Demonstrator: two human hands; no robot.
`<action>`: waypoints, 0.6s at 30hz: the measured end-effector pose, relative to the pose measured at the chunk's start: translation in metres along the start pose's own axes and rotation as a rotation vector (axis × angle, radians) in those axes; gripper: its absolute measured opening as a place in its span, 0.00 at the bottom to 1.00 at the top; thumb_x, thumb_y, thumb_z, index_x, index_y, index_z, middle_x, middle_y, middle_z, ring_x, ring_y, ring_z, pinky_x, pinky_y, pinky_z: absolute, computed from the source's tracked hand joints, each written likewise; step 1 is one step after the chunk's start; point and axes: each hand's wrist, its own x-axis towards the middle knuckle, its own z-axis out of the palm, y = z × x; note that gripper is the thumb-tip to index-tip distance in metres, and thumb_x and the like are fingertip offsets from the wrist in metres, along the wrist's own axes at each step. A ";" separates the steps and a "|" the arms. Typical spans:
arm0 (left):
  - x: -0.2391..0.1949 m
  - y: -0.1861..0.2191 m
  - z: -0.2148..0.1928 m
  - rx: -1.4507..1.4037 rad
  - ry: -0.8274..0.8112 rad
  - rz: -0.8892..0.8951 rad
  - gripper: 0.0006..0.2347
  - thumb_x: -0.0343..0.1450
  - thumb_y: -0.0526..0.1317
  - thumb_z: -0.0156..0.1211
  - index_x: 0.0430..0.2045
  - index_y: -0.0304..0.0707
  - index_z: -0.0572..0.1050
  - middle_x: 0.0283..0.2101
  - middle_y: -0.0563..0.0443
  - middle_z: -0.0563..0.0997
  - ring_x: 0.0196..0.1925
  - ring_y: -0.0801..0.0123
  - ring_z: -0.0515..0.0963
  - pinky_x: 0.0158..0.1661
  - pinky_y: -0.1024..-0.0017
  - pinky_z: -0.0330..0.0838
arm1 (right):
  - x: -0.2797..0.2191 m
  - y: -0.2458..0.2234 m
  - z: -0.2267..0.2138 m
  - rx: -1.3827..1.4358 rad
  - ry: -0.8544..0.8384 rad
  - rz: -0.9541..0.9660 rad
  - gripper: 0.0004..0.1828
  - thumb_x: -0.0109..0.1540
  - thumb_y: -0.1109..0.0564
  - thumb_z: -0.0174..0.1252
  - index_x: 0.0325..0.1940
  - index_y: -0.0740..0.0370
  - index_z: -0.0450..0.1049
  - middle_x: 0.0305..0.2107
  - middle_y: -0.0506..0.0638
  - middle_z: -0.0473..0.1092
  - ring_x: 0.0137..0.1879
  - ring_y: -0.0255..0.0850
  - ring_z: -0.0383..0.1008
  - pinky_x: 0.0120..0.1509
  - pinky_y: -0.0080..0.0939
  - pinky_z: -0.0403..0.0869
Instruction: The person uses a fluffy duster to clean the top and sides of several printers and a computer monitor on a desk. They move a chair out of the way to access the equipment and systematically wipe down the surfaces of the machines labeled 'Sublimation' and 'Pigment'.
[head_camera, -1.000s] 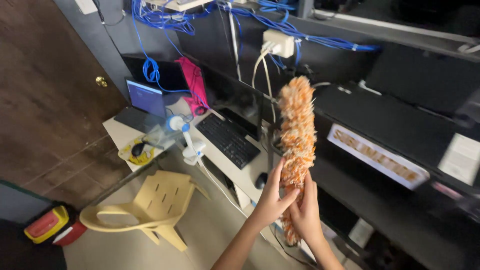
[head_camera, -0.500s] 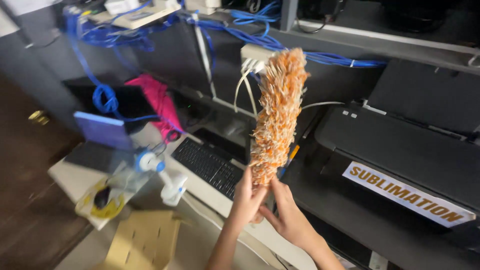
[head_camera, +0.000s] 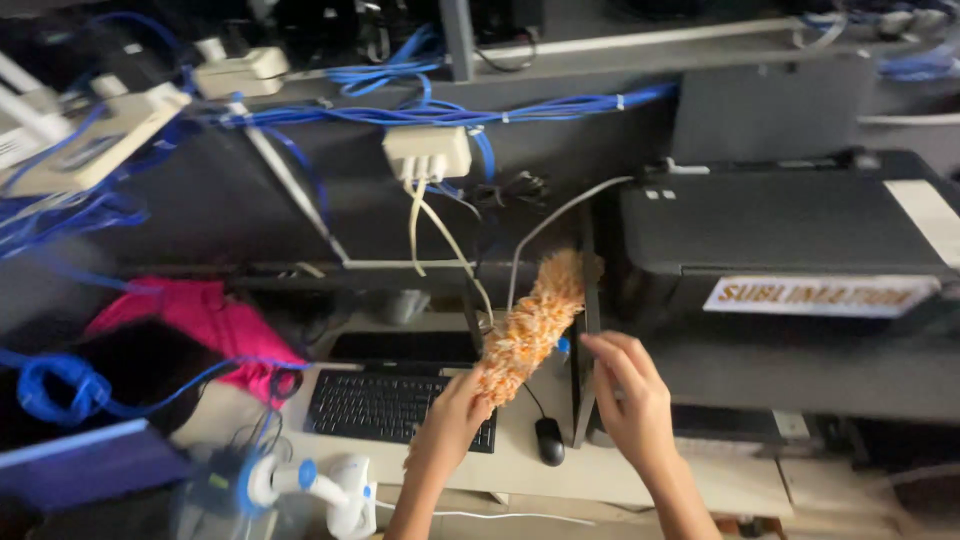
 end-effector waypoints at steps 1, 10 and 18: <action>0.011 0.015 -0.008 -0.007 -0.026 0.017 0.21 0.72 0.37 0.57 0.61 0.43 0.67 0.54 0.41 0.78 0.50 0.47 0.82 0.46 0.58 0.76 | 0.004 -0.003 0.005 -0.020 0.019 0.016 0.15 0.63 0.66 0.56 0.54 0.60 0.76 0.46 0.54 0.75 0.46 0.49 0.79 0.47 0.40 0.78; 0.160 0.008 0.061 0.324 -0.065 0.310 0.16 0.72 0.36 0.55 0.54 0.30 0.68 0.54 0.32 0.75 0.40 0.41 0.82 0.36 0.55 0.79 | 0.019 -0.005 0.050 -0.517 0.030 -0.019 0.21 0.57 0.66 0.59 0.55 0.64 0.75 0.50 0.55 0.68 0.54 0.58 0.65 0.52 0.50 0.73; 0.073 0.051 0.010 0.405 -0.272 0.259 0.20 0.71 0.31 0.54 0.59 0.29 0.65 0.66 0.31 0.67 0.37 0.42 0.85 0.34 0.55 0.81 | 0.016 0.006 0.064 -0.477 0.087 -0.003 0.21 0.56 0.70 0.56 0.53 0.60 0.77 0.48 0.52 0.68 0.51 0.55 0.66 0.53 0.51 0.73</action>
